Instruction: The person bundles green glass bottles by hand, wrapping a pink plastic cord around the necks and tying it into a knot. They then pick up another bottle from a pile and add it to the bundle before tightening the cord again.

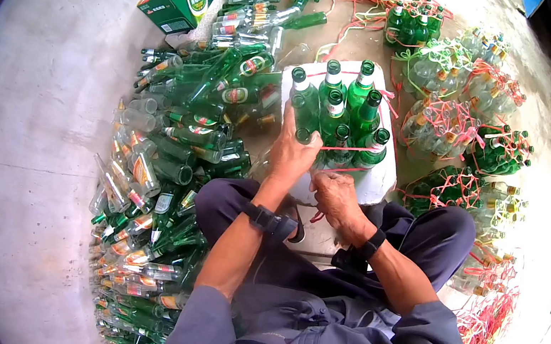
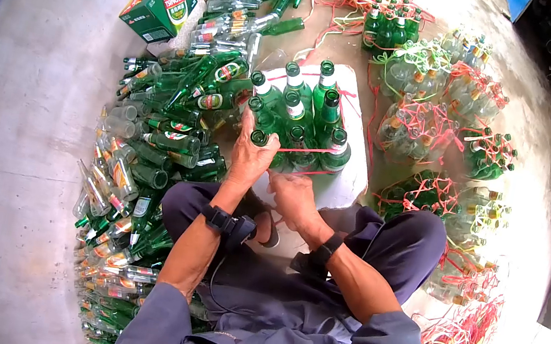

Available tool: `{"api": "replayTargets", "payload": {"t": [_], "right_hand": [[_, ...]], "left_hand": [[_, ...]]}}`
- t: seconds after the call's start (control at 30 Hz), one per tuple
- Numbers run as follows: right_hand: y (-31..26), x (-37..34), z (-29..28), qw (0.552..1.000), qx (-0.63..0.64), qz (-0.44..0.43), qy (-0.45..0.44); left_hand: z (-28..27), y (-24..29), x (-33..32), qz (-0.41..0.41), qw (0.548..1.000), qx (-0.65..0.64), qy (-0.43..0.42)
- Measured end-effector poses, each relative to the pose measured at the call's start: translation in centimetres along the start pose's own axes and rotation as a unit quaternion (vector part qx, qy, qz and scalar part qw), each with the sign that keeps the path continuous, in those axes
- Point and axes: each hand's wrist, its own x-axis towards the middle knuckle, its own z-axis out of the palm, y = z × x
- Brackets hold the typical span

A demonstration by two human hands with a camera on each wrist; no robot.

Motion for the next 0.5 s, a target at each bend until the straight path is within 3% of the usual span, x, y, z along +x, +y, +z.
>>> {"api": "replayTargets", "payload": {"t": [0.13, 0.2, 0.37, 0.43, 0.5], "right_hand": [[0.2, 0.6, -0.6, 1.0, -0.022, 0.015, 0.001], [0.3, 0.6, -0.3, 0.998, -0.027, -0.06, 0.013], [-0.6, 0.1, -0.5, 0.983, -0.112, -0.141, 0.027], [-0.4, 0.2, -0.5, 0.978, -0.129, -0.164, 0.028], [-0.6, 0.1, -0.4, 0.977, -0.143, -0.155, 0.018]], "left_hand": [[0.2, -0.1, -0.1, 0.009, 0.999, 0.034, 0.021], [0.2, -0.4, 0.1, 0.005, 1.0, 0.012, 0.008], [0.0, -0.4, 0.1, 0.03, 0.999, -0.005, 0.009], [-0.4, 0.4, 0.0, -0.038, 0.999, 0.009, -0.022], [-0.8, 0.9, 0.1, -0.033, 0.999, 0.005, -0.02]]}}
